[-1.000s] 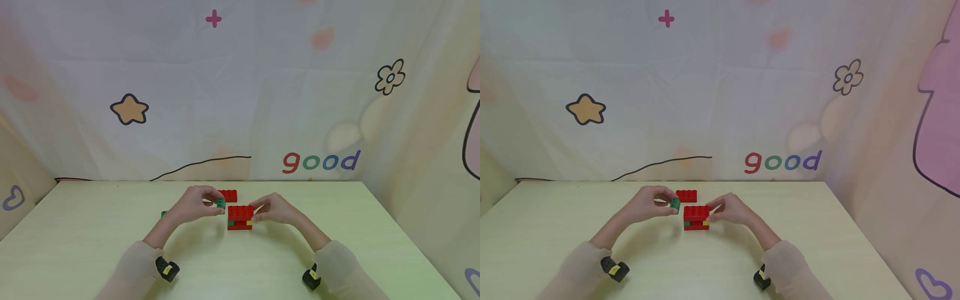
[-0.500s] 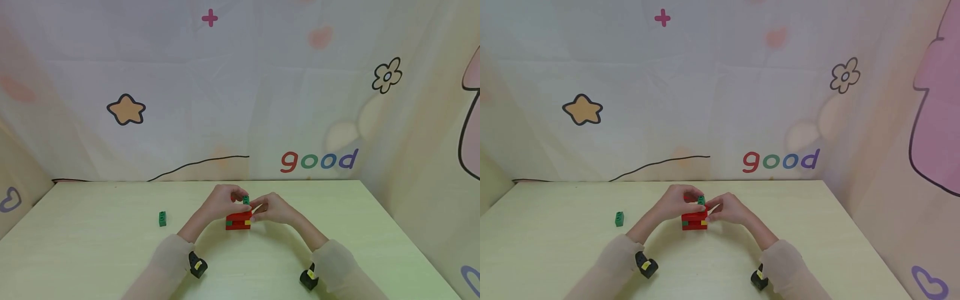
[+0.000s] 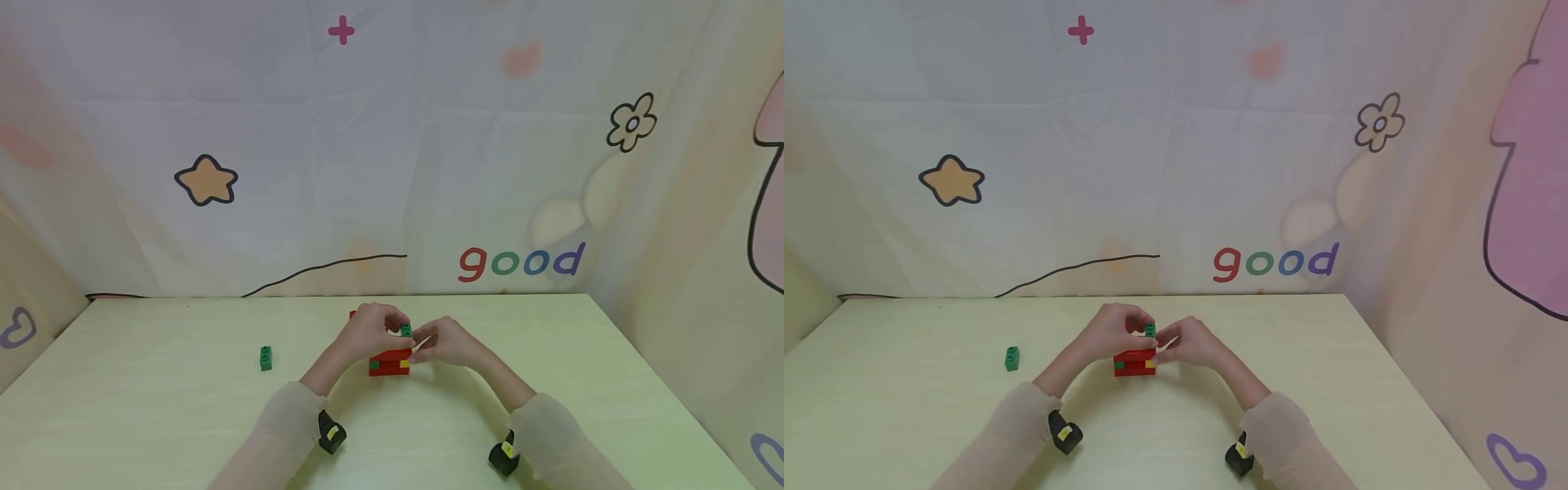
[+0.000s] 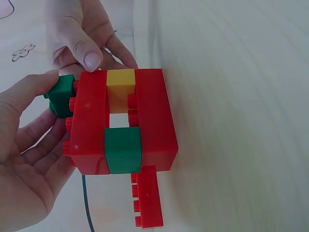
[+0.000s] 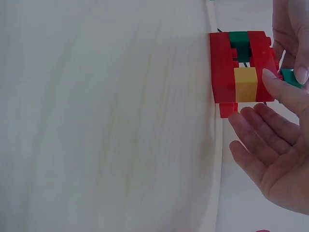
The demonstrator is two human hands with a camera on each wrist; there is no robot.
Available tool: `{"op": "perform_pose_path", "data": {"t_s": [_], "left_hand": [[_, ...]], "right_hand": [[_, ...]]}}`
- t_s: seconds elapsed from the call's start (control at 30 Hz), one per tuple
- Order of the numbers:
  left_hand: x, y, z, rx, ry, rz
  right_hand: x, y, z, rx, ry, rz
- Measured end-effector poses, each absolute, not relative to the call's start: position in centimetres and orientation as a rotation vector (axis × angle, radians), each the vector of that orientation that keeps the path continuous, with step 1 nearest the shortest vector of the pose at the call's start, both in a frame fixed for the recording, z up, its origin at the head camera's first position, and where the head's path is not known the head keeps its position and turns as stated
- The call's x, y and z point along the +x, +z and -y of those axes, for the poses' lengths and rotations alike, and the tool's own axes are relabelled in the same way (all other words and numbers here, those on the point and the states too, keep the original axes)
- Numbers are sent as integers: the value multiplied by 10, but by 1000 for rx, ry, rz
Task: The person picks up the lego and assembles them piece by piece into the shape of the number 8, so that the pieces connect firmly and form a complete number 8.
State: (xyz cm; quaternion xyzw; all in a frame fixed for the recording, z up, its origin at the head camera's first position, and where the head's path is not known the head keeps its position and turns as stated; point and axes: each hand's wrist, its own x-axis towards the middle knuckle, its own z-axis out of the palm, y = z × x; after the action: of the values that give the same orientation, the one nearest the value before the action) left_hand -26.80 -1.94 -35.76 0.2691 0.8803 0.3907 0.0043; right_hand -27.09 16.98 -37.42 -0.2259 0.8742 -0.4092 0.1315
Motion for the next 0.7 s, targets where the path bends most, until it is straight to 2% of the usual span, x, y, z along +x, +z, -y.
{"op": "perform_pose_path", "data": {"t_s": [0.43,0.7], "left_hand": [[-266,-350,21,777,1203,-2738],[-268,-342,16,835,980,-2827]], "right_hand": [[-270,-372,-172,-683,-1205,-2528],[-272,-375,-174,-697,-1256,-2487]]}}
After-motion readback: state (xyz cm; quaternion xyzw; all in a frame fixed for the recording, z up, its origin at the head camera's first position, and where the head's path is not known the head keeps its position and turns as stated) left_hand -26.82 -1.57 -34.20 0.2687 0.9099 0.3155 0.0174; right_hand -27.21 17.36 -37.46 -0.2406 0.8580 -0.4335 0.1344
